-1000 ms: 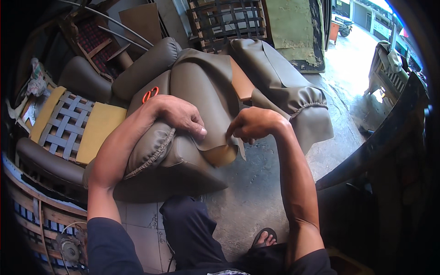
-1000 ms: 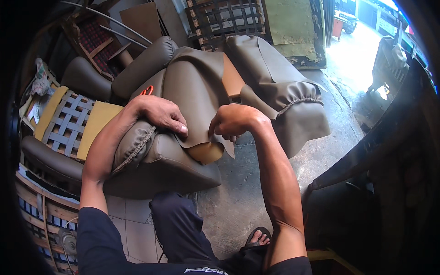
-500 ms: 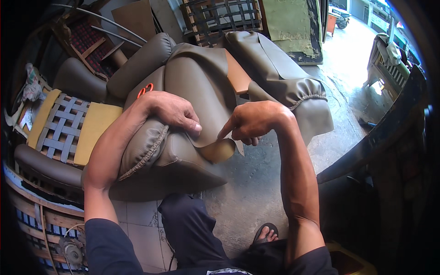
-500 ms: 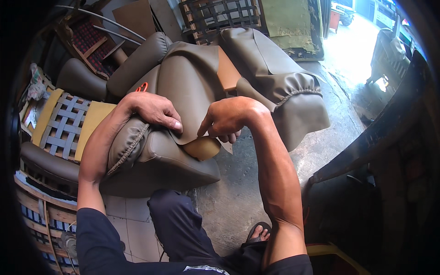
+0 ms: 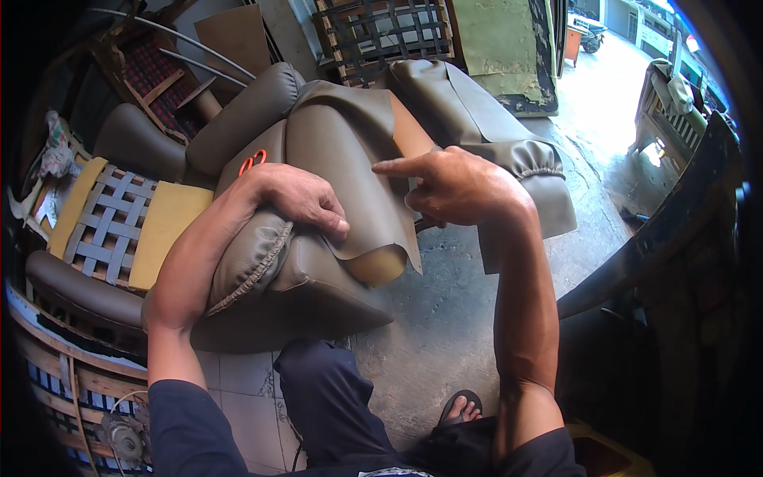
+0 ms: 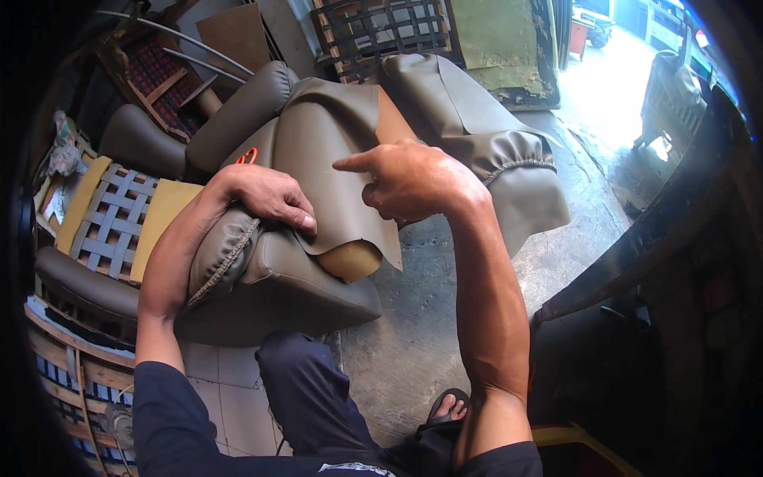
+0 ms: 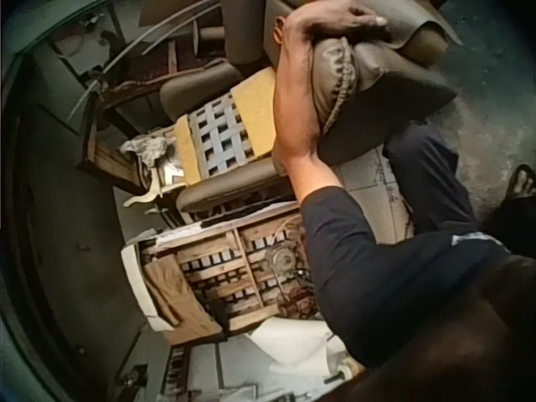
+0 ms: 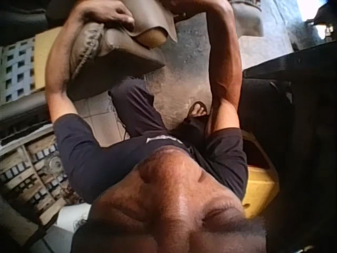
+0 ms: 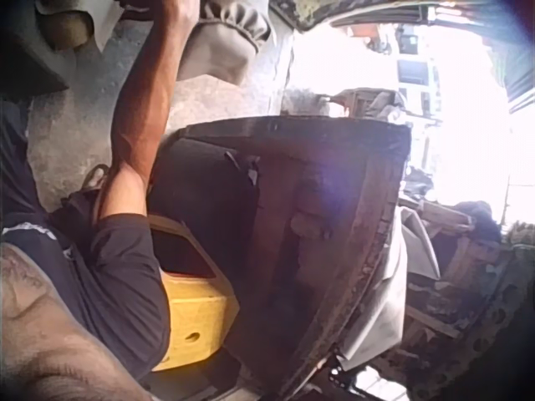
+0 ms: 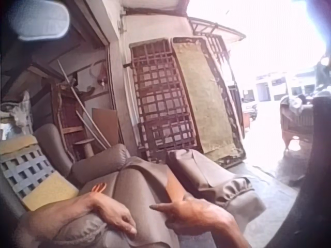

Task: The person fits a brown leather cover onto the armrest of a chair, tucking the edges around the foam cushion. They then pick up a sheet of paper and place it over the seat cushion, smoothing it out with their hands.

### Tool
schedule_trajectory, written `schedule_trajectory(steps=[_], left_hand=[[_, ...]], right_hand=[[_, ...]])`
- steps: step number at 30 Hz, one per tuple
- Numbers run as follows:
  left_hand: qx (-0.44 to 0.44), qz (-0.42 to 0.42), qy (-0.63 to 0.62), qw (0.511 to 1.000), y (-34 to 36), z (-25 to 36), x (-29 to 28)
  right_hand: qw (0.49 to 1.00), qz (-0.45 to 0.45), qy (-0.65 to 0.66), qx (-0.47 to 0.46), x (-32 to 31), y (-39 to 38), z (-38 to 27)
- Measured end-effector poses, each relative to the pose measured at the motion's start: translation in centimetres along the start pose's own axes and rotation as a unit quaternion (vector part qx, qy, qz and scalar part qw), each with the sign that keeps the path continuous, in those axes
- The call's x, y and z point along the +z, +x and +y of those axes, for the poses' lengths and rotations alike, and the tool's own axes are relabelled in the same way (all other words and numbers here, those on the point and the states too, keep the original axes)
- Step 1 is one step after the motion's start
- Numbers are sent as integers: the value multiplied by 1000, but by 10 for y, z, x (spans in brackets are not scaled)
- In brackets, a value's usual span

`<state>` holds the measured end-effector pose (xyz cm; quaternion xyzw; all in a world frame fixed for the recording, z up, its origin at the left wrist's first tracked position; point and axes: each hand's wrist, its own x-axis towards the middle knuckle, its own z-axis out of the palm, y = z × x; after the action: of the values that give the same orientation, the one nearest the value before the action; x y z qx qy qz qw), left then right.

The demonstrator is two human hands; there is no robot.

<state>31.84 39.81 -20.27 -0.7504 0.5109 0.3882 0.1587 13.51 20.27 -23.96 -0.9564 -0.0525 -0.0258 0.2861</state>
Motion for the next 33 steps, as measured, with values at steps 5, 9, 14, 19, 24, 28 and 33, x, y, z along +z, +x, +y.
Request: schedule_trajectory(steps=[5, 9, 14, 19, 24, 28, 33], left_hand=[[7, 0, -6, 1000, 9, -1, -2], [20, 0, -24, 1000, -3, 0, 0], [12, 2, -28, 1000, 1, -7, 3], [12, -4, -24, 1000, 5, -5, 1], [38, -16, -29, 999, 3, -7, 4], [30, -2, -34, 999, 4, -7, 3], [17, -3, -31, 999, -2, -5, 3]], right_hand=[[952, 259, 137, -83, -17, -12, -13], [849, 366, 316, -213, -35, -48, -53], [743, 216, 385, -503, -47, -76, -33], [650, -220, 272, -674, -81, -100, -69], [638, -111, 252, -720, -43, -137, -76], [680, -120, 234, -685, -46, -152, -75], [677, -16, 246, -694, -28, -154, -79]])
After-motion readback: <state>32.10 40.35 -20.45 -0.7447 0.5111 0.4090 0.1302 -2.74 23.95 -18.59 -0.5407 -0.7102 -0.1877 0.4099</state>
